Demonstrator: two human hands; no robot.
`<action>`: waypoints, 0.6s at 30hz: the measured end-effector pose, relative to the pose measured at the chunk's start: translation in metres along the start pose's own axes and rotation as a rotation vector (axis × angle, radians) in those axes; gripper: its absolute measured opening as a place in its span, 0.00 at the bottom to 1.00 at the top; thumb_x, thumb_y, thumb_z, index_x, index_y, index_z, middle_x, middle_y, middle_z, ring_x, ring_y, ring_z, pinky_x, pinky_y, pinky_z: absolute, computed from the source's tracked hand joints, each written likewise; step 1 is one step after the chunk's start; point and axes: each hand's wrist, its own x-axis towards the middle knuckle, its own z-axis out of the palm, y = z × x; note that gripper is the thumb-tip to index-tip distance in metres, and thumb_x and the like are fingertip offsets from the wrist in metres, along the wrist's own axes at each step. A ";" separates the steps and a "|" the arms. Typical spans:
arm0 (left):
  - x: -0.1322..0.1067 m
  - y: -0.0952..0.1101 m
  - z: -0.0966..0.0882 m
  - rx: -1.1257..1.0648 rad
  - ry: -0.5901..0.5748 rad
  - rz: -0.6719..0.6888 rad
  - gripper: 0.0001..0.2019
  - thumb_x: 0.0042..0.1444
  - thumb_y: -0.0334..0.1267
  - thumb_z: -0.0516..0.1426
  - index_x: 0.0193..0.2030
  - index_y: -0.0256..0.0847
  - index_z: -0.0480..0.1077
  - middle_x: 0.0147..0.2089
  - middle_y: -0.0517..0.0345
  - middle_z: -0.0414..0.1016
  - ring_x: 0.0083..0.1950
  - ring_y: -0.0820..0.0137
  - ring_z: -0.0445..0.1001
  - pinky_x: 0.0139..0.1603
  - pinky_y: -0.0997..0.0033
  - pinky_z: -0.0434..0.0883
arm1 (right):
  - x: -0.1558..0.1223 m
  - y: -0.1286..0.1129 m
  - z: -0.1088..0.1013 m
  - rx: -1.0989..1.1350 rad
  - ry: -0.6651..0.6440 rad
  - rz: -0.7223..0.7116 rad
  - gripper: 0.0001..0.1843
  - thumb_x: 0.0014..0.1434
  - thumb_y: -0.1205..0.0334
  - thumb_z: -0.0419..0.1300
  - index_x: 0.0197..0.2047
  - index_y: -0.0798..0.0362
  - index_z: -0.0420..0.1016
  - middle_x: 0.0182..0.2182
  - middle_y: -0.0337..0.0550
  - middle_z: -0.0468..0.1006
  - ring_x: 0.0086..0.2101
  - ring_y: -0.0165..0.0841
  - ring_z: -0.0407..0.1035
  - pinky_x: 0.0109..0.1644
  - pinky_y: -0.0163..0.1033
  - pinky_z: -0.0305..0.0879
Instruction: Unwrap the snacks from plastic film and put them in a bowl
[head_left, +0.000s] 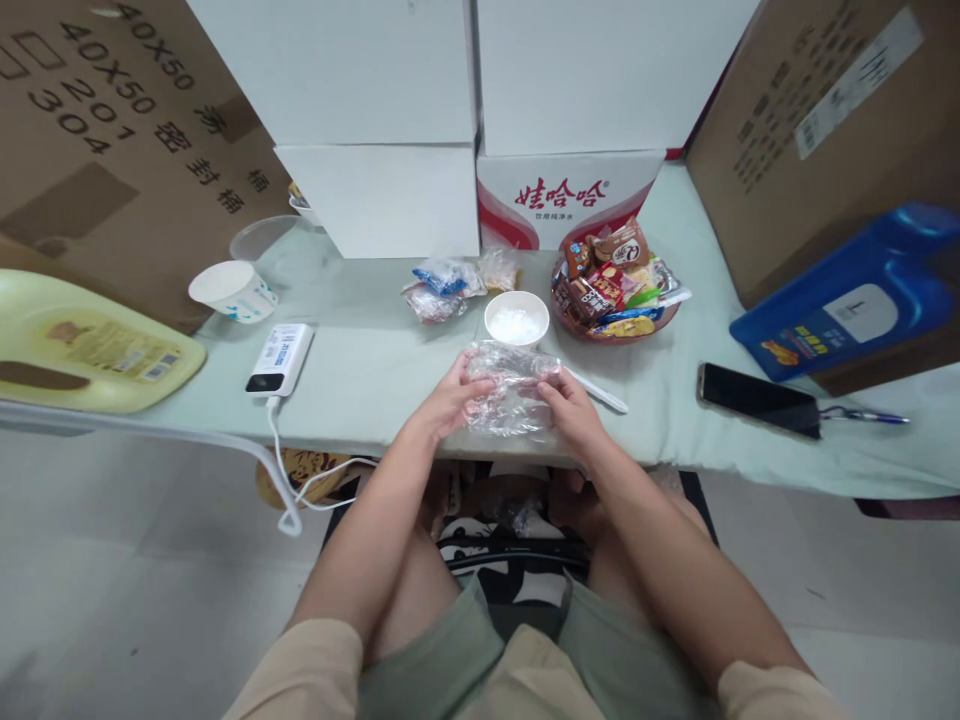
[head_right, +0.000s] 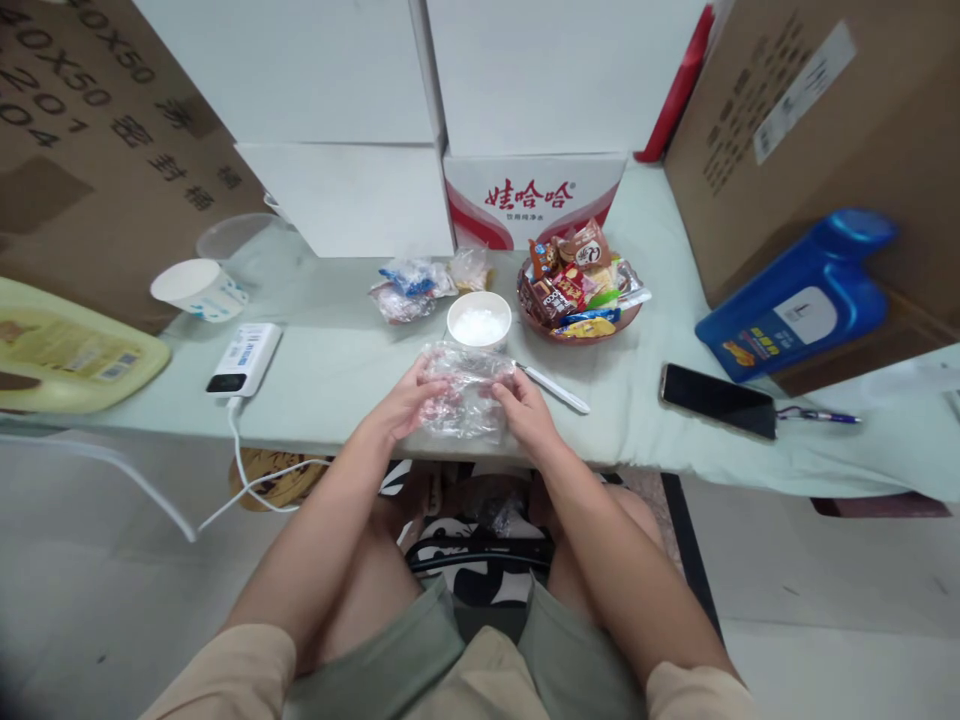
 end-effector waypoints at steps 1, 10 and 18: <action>0.002 -0.001 0.000 0.039 0.028 -0.002 0.35 0.36 0.38 0.74 0.53 0.44 0.67 0.36 0.62 0.78 0.32 0.73 0.76 0.34 0.75 0.70 | 0.001 -0.001 -0.001 -0.039 0.005 -0.008 0.19 0.49 0.45 0.66 0.35 0.46 0.65 0.32 0.37 0.77 0.33 0.35 0.72 0.35 0.39 0.68; 0.006 -0.001 -0.004 0.260 -0.005 0.122 0.24 0.46 0.54 0.69 0.39 0.41 0.66 0.31 0.61 0.78 0.30 0.72 0.75 0.31 0.74 0.68 | 0.008 -0.004 0.000 -0.056 -0.037 0.099 0.30 0.45 0.42 0.68 0.47 0.45 0.66 0.26 0.34 0.78 0.23 0.32 0.70 0.26 0.35 0.64; 0.007 -0.005 -0.009 0.342 0.001 0.154 0.27 0.46 0.56 0.68 0.45 0.43 0.66 0.20 0.69 0.67 0.20 0.74 0.68 0.22 0.76 0.63 | 0.005 0.000 -0.001 -0.139 0.024 0.036 0.22 0.48 0.43 0.64 0.42 0.47 0.72 0.20 0.32 0.73 0.18 0.28 0.62 0.23 0.34 0.58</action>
